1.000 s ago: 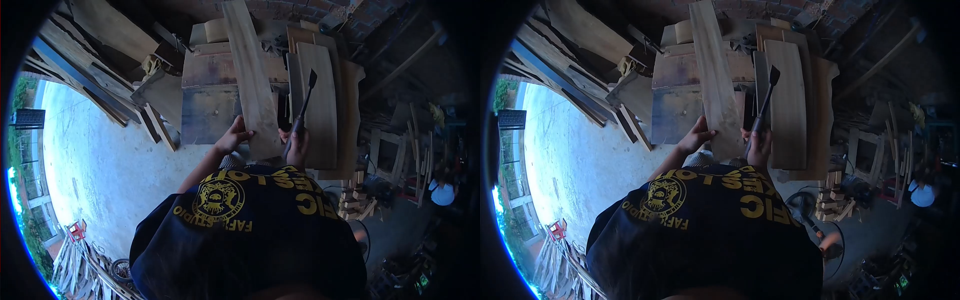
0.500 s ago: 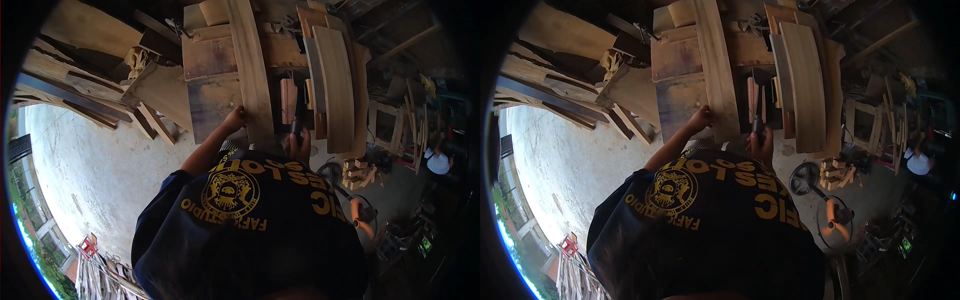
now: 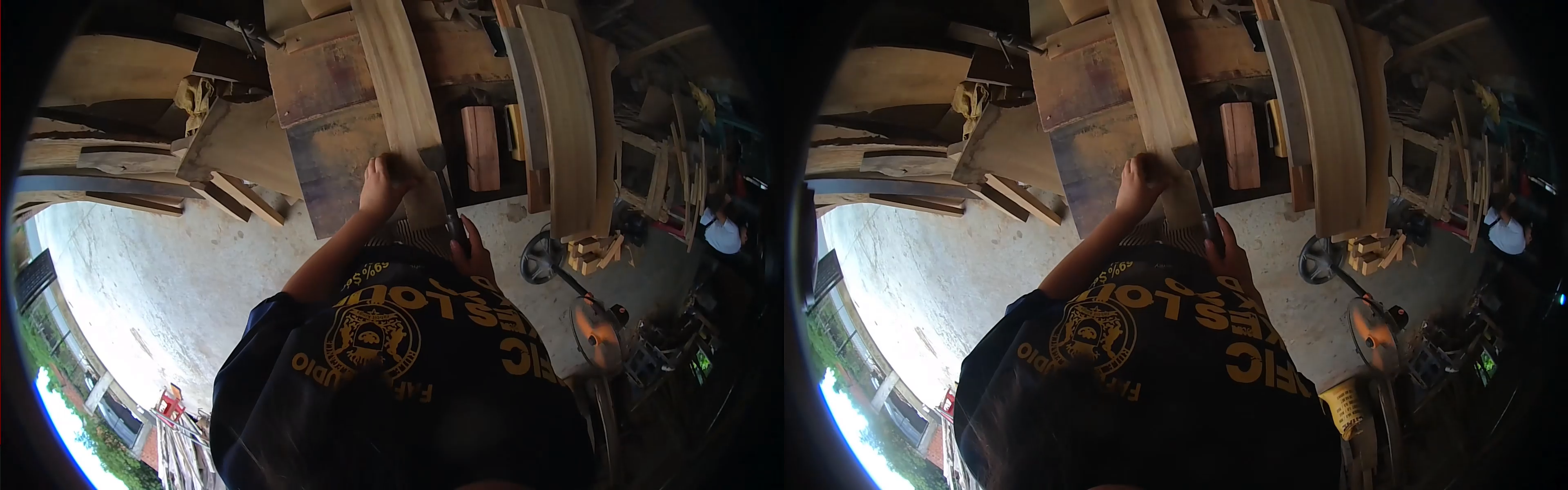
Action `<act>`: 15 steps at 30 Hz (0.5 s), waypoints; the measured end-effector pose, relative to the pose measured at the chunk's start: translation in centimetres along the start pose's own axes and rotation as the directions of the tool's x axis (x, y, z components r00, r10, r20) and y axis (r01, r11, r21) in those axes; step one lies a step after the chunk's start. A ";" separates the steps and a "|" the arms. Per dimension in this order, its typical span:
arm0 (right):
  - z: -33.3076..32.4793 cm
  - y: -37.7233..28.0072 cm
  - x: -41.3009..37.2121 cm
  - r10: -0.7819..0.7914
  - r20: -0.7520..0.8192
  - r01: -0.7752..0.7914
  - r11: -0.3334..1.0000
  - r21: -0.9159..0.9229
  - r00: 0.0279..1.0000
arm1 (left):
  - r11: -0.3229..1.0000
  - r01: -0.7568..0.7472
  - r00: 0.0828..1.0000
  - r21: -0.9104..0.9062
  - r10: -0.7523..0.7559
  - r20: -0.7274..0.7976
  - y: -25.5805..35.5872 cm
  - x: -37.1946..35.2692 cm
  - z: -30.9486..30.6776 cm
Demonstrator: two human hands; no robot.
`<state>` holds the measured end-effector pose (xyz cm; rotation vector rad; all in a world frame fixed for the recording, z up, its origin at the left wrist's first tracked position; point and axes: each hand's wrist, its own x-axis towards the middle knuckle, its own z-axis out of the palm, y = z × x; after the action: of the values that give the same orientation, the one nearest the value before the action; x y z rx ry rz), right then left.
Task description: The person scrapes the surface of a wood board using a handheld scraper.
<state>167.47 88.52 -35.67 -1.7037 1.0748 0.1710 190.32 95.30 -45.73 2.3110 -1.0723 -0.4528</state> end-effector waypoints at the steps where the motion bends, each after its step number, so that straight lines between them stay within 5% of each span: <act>1: -0.2 -0.6 0.2 0.049 0.029 -0.049 0.999 0.013 0.998 | 0.978 0.109 0.994 -0.178 -0.107 0.019 0.1 0.3 0.2; 2: -0.2 -1.0 0.5 0.093 0.057 -0.095 0.995 0.027 0.994 | 0.914 0.210 0.977 -0.346 -0.204 0.054 0.1 1.0 0.4; 8: -0.4 -0.7 1.1 0.023 0.039 -0.023 1.000 0.005 0.999 | 0.763 0.298 0.944 -0.573 -0.325 0.058 -0.7 6.9 0.3; 14: 0.8 1.1 -0.4 -0.007 -0.045 0.004 0.998 -0.070 0.999 | 0.815 0.390 0.921 -0.430 -0.342 0.186 -1.3 9.6 -1.0; 15: 0.4 -0.1 -0.9 0.124 0.019 -0.123 0.992 -0.032 0.992 | 0.816 0.380 0.925 -0.436 -0.338 0.173 -1.4 9.5 -1.0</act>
<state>167.15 89.35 -35.20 -1.6600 1.1680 0.2851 197.61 88.96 -46.43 2.0615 -0.4755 -0.8640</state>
